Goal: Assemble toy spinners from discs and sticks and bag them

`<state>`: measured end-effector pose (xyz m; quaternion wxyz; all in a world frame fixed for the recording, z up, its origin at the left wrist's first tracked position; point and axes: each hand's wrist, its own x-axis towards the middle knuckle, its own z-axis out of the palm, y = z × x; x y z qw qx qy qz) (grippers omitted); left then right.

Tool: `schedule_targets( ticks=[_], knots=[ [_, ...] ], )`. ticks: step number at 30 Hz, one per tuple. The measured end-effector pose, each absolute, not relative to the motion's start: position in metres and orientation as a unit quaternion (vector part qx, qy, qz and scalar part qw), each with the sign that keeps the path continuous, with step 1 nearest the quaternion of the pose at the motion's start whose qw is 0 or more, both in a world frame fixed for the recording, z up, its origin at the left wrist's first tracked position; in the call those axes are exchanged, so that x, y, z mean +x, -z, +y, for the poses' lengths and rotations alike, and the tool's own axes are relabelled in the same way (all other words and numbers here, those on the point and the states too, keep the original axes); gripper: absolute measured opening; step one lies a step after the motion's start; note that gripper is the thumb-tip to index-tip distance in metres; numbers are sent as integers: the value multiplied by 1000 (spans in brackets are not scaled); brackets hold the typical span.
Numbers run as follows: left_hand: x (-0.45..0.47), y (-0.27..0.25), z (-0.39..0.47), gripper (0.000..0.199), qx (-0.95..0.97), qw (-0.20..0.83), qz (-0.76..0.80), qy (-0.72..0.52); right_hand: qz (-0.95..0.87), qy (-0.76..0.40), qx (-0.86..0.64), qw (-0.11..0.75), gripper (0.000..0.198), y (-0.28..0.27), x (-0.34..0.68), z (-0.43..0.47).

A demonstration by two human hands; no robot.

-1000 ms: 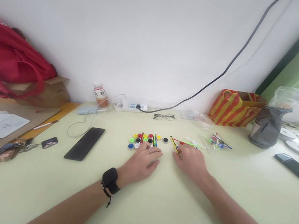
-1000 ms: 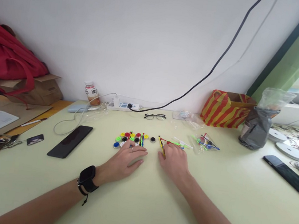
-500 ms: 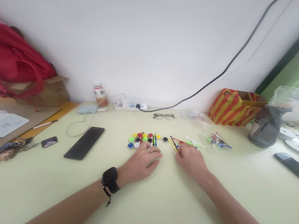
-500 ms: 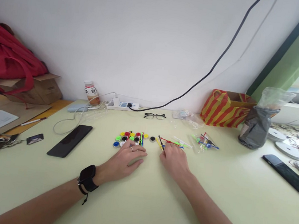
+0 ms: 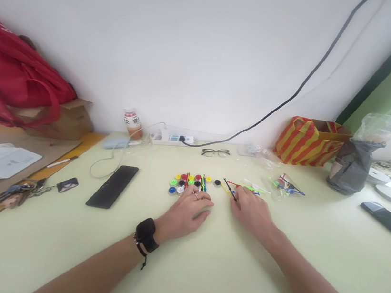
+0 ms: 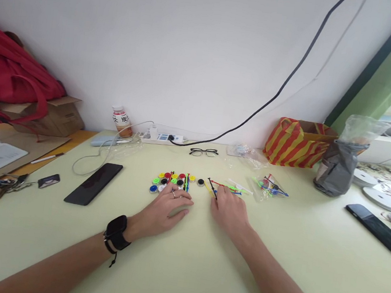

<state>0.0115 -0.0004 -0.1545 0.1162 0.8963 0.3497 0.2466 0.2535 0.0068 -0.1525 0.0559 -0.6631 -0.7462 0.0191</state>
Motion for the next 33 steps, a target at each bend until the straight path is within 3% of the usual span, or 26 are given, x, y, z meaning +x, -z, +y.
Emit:
schedule_targets(
  ticks=[9,21,33],
  knots=[
    [11,154,0,21,899,109,344,-247,-766,-14,-641,36,14,152,255,5],
    [10,155,-1,19,898,117,346,-244,-730,-71,-675,77,10,146,254,2],
    [12,154,-1,18,901,106,338,-250,-769,-84,-612,164,15,160,253,8]
  ],
)
